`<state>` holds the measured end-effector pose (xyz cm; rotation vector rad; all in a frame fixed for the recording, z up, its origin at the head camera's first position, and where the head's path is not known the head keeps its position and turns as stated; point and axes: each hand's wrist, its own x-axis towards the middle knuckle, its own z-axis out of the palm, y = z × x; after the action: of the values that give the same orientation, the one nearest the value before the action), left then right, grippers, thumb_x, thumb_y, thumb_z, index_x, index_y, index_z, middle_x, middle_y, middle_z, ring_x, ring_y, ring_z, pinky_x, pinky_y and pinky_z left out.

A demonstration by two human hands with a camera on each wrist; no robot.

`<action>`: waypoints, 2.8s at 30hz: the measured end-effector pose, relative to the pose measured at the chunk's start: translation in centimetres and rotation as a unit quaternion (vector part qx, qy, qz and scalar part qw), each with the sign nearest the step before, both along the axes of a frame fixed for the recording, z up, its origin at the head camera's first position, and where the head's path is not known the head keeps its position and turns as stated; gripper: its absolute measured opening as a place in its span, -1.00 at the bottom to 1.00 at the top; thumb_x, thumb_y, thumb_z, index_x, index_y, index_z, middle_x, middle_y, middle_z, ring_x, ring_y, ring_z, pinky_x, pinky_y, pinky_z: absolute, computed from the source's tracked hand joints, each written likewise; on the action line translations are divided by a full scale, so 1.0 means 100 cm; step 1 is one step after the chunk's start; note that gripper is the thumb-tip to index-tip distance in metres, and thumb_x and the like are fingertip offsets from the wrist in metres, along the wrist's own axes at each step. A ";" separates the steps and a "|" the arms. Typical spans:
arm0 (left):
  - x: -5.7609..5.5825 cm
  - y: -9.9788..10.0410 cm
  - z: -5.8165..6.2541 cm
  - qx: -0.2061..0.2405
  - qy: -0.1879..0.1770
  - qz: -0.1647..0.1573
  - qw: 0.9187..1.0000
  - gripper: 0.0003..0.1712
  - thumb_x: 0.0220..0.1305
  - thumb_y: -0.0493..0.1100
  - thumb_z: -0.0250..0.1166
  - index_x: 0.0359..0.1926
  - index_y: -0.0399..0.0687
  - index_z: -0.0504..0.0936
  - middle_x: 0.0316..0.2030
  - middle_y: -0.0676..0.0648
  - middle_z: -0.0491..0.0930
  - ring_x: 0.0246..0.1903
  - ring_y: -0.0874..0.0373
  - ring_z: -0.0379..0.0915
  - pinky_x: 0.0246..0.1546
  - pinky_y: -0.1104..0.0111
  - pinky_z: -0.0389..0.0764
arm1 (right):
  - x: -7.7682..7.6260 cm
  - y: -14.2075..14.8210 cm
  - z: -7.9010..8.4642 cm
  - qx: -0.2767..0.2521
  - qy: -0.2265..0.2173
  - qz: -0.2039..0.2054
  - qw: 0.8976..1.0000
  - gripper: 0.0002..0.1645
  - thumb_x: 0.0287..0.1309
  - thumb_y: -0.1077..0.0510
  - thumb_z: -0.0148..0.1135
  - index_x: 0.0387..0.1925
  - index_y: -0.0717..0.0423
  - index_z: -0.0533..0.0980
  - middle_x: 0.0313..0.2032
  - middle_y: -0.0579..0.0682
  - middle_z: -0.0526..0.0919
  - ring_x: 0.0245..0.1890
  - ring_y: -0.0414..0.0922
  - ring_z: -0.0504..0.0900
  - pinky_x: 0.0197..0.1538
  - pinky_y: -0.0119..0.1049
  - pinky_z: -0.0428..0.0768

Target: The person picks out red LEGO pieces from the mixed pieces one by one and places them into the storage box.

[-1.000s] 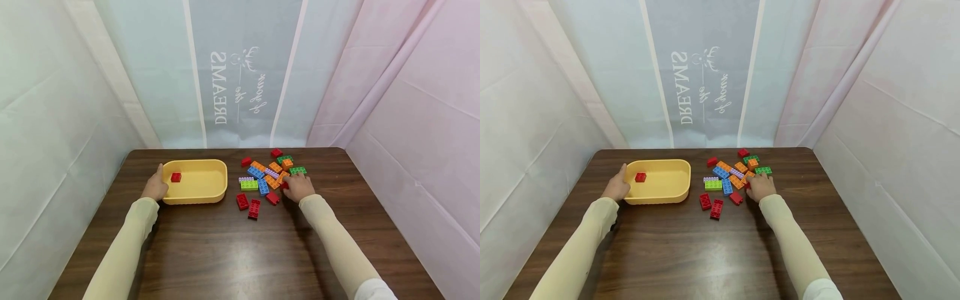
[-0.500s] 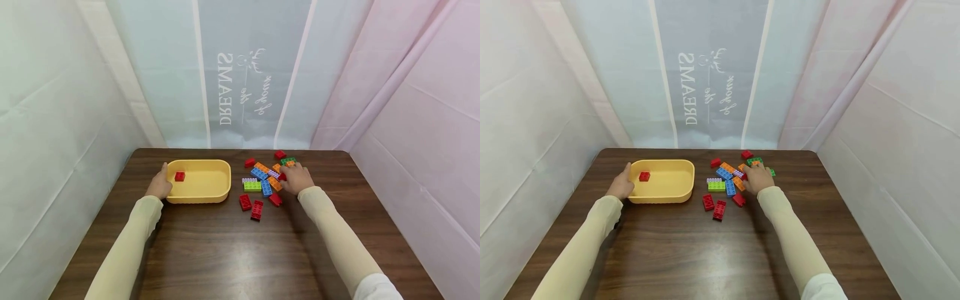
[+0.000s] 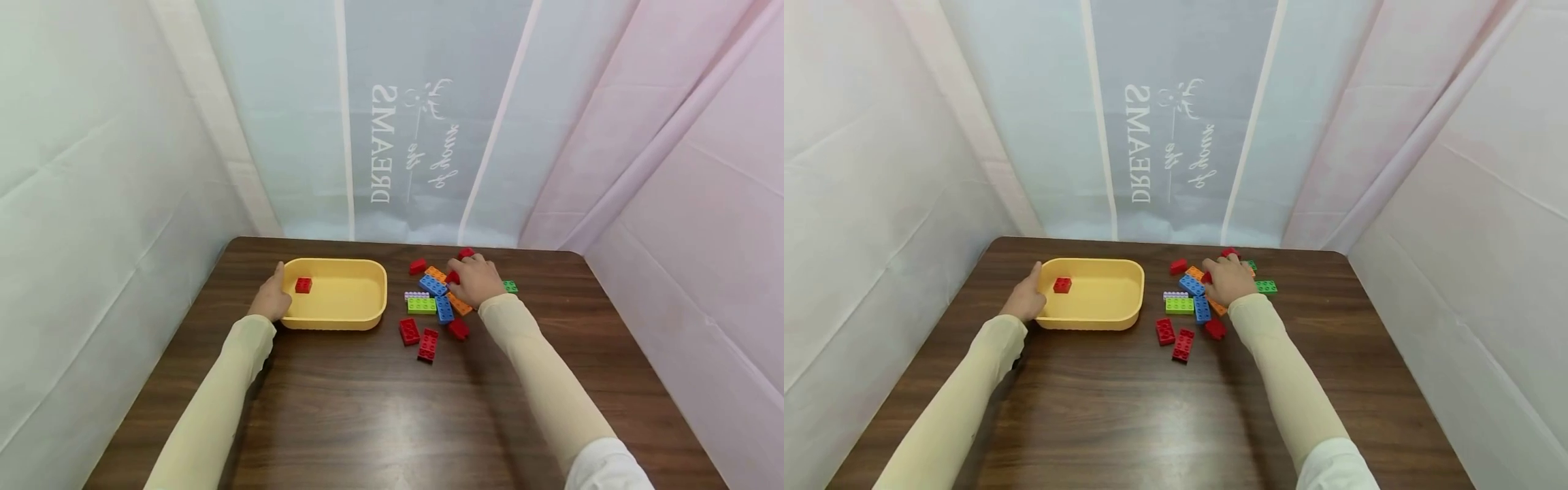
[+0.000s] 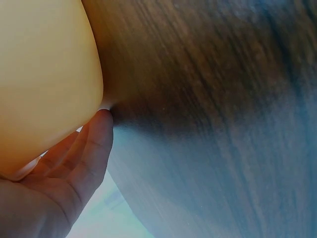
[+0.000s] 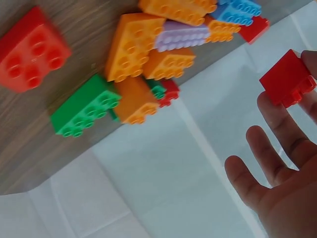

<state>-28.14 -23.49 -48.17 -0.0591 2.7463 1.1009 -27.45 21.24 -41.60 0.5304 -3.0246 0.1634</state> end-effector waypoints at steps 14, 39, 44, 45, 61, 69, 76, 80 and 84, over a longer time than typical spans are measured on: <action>-0.002 0.000 -0.005 0.000 -0.003 0.012 1.000 -0.05 0.37 -0.41 -0.07 0.60 -0.12 -0.39 0.54 -0.37 -0.11 0.46 -0.27 -0.04 0.41 -0.13 0.05 | -0.009 -0.041 0.006 -0.006 0.004 0.052 0.999 -0.53 0.24 0.11 0.29 0.18 0.07 0.55 0.00 0.14 0.64 0.06 0.16 0.42 0.08 0.14 0.44; -0.009 -0.002 -0.005 0.002 0.002 0.020 1.000 -0.03 0.35 -0.41 -0.02 0.62 -0.10 -0.33 0.54 -0.33 -0.04 0.46 -0.23 -0.01 0.42 -0.09 0.05 | -0.023 -0.133 0.011 0.008 0.019 0.128 0.992 -0.65 0.27 0.09 0.29 0.08 -0.06 0.58 -0.11 0.00 0.63 -0.04 0.07 0.46 0.01 0.02 0.45; -0.009 -0.002 -0.004 0.007 0.002 0.023 1.000 -0.03 0.35 -0.40 -0.02 0.62 -0.07 -0.34 0.54 -0.32 -0.01 0.46 -0.21 0.01 0.43 -0.07 0.06 | -0.026 -0.157 0.007 0.015 0.019 0.151 0.988 -0.61 0.27 0.10 0.29 0.12 -0.04 0.58 -0.09 0.01 0.63 -0.05 0.05 0.49 -0.01 -0.01 0.48; -0.010 -0.002 -0.004 0.006 0.004 0.022 1.000 -0.03 0.35 -0.41 -0.02 0.62 -0.07 -0.33 0.53 -0.32 -0.01 0.44 -0.20 0.04 0.42 -0.07 0.08 | -0.026 -0.162 0.006 0.016 0.017 0.156 0.988 -0.62 0.27 0.10 0.29 0.13 -0.04 0.58 -0.10 0.01 0.63 -0.06 0.05 0.49 -0.01 -0.01 0.48; -0.016 0.001 -0.011 0.002 0.019 0.029 0.999 -0.02 0.33 -0.41 0.02 0.63 -0.07 -0.28 0.51 -0.32 0.08 0.40 -0.18 0.15 0.39 -0.04 0.18 | -0.028 -0.234 -0.013 0.048 0.003 0.211 0.976 -0.66 0.27 0.07 0.32 0.08 -0.05 0.60 -0.23 -0.05 0.59 -0.21 -0.07 0.54 -0.09 -0.14 0.55; -0.017 -0.001 -0.012 -0.012 0.031 0.026 0.999 -0.01 0.27 -0.41 0.05 0.62 -0.14 -0.24 0.46 -0.35 0.17 0.26 -0.18 0.31 0.30 -0.04 0.32 | -0.024 -0.270 -0.030 0.038 0.033 0.240 0.970 -0.68 0.23 0.03 0.39 0.01 -0.05 0.64 -0.30 -0.05 0.62 -0.30 -0.07 0.60 -0.18 -0.13 0.62; -0.017 0.001 -0.009 -0.014 0.035 0.025 0.999 0.00 0.26 -0.42 0.07 0.62 -0.16 -0.22 0.42 -0.35 0.23 0.17 -0.15 0.37 0.31 -0.03 0.32 | -0.026 -0.292 -0.045 0.008 -0.013 0.229 0.973 -0.67 0.19 0.02 0.44 -0.06 0.04 0.63 -0.20 -0.04 0.67 -0.18 -0.04 0.62 -0.09 -0.09 0.63; -0.018 0.001 -0.010 -0.011 0.038 0.030 0.999 0.01 0.23 -0.42 0.07 0.62 -0.14 -0.20 0.43 -0.32 0.24 0.16 -0.12 0.36 0.30 -0.01 0.33 | -0.031 -0.299 -0.051 0.000 -0.044 0.197 0.979 -0.65 0.20 -0.01 0.44 -0.07 0.08 0.63 -0.23 -0.04 0.68 -0.17 -0.04 0.64 -0.05 -0.10 0.63; -0.019 0.000 -0.013 -0.008 0.037 0.033 0.999 -0.01 0.27 -0.40 0.08 0.63 -0.12 -0.19 0.43 -0.31 0.24 0.16 -0.12 0.35 0.29 -0.02 0.34 | -0.034 -0.306 -0.055 -0.010 -0.076 0.179 0.981 -0.79 0.21 0.12 0.41 -0.16 0.11 0.63 -0.27 -0.03 0.68 -0.20 -0.05 0.64 -0.07 -0.13 0.63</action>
<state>-30.01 -23.47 -49.46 -0.1151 2.8376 1.1207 -30.87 -9.32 -47.15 1.1073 -3.0357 0.2633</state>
